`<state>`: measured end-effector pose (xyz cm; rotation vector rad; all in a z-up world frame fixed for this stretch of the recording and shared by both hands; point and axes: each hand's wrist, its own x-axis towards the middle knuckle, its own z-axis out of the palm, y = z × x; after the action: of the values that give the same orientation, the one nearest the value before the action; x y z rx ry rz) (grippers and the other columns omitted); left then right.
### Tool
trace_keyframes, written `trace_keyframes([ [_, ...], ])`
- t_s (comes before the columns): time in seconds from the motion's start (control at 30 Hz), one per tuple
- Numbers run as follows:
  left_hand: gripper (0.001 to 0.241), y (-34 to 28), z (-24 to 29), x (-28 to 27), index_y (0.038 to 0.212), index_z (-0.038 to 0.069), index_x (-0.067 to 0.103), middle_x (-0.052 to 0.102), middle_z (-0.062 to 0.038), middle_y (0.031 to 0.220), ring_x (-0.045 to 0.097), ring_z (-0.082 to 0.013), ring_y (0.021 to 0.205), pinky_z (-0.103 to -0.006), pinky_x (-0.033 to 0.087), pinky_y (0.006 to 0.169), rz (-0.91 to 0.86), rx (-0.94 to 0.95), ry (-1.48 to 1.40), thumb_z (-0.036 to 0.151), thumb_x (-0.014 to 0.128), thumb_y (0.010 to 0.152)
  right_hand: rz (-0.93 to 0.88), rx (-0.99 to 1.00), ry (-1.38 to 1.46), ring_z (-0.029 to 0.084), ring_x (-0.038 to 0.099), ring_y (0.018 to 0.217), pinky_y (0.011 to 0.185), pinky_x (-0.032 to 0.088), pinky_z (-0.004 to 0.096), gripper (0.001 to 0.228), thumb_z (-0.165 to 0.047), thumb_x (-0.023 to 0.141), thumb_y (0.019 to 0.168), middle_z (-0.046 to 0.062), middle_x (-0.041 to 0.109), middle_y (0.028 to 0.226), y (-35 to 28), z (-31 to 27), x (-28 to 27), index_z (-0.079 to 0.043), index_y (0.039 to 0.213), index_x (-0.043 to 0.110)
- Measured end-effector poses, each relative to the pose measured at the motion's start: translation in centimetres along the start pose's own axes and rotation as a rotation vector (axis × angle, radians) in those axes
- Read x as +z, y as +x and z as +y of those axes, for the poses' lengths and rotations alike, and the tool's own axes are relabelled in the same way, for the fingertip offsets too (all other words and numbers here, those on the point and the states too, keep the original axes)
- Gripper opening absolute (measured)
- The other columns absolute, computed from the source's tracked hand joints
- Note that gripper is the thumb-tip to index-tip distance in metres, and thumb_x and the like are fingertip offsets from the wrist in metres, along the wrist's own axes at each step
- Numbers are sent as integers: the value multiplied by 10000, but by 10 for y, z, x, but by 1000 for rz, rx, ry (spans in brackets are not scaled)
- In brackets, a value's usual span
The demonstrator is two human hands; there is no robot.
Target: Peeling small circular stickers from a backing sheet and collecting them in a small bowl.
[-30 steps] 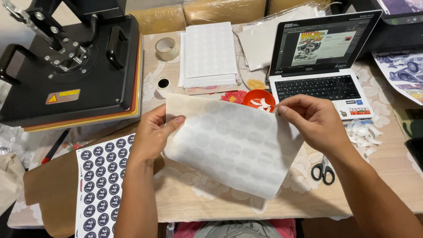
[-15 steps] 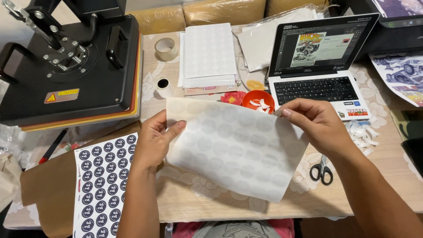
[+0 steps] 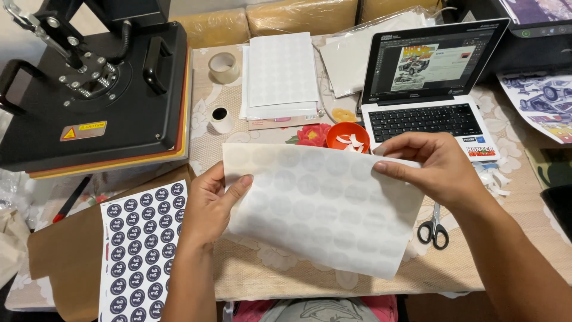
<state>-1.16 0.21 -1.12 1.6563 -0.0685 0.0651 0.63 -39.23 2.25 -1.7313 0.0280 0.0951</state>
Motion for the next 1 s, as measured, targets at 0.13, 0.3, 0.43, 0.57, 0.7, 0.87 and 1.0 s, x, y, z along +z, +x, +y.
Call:
trace_keyframes([
  [0.13, 362, -10, -7, -1, 1340, 53, 824, 889, -67, 1249, 830, -182, 1144, -336, 671, 1003, -20, 31, 6, 151, 818, 992, 13, 29, 20, 208, 806, 828, 729, 642, 291, 255, -26, 947, 844, 162, 876, 923, 2, -1, -1, 5, 1086, 873],
  [0.3, 428, -16, -18, -5, 1432, 26, 767, 859, -80, 1309, 785, -172, 1184, -329, 638, 1026, -151, 57, -103, 160, 787, 1025, -43, -18, -44, 205, 821, 847, 715, 638, 291, 225, -35, 947, 850, 138, 899, 957, 3, 1, -6, -16, 1069, 900],
  [0.43, 447, -21, -14, 3, 1450, 28, 750, 839, -114, 1380, 785, -220, 1259, -369, 648, 1076, -151, 5, -193, 171, 767, 1027, -74, -36, -64, 203, 834, 880, 793, 665, 281, 206, -9, 930, 862, 160, 918, 987, 6, 6, -11, 10, 1067, 912],
  [0.57, 447, -25, -19, 8, 1436, 17, 763, 863, -130, 1312, 804, -223, 1178, -362, 651, 1013, -91, -47, -271, 164, 776, 1014, -64, -51, -154, 174, 814, 874, 756, 624, 256, 200, -36, 929, 879, 148, 926, 975, 4, 7, -15, 3, 1075, 935],
  [0.7, 505, -26, -20, 12, 1471, 16, 746, 857, -146, 1347, 800, -240, 1221, -369, 650, 1042, -47, -118, -301, 157, 780, 988, -87, -136, -166, 187, 855, 962, 868, 683, 270, 253, -21, 908, 878, 155, 933, 1047, 3, 10, -19, -6, 1131, 911],
  [0.87, 488, -26, -21, 15, 1444, 23, 762, 867, -138, 1272, 807, -236, 1141, -371, 659, 980, -31, -169, -319, 172, 788, 981, -78, -162, -247, 152, 826, 942, 809, 651, 258, 182, -44, 907, 899, 121, 935, 1039, 4, 15, -23, -34, 1079, 932],
  [1.0, 459, -25, -33, 14, 1428, 27, 764, 873, -137, 1263, 814, -234, 1122, -376, 666, 957, -61, -146, -325, 181, 782, 996, -95, -138, -262, 132, 817, 954, 839, 649, 244, 211, -16, 891, 905, 126, 947, 1043, 4, 13, -24, -22, 1109, 945],
])
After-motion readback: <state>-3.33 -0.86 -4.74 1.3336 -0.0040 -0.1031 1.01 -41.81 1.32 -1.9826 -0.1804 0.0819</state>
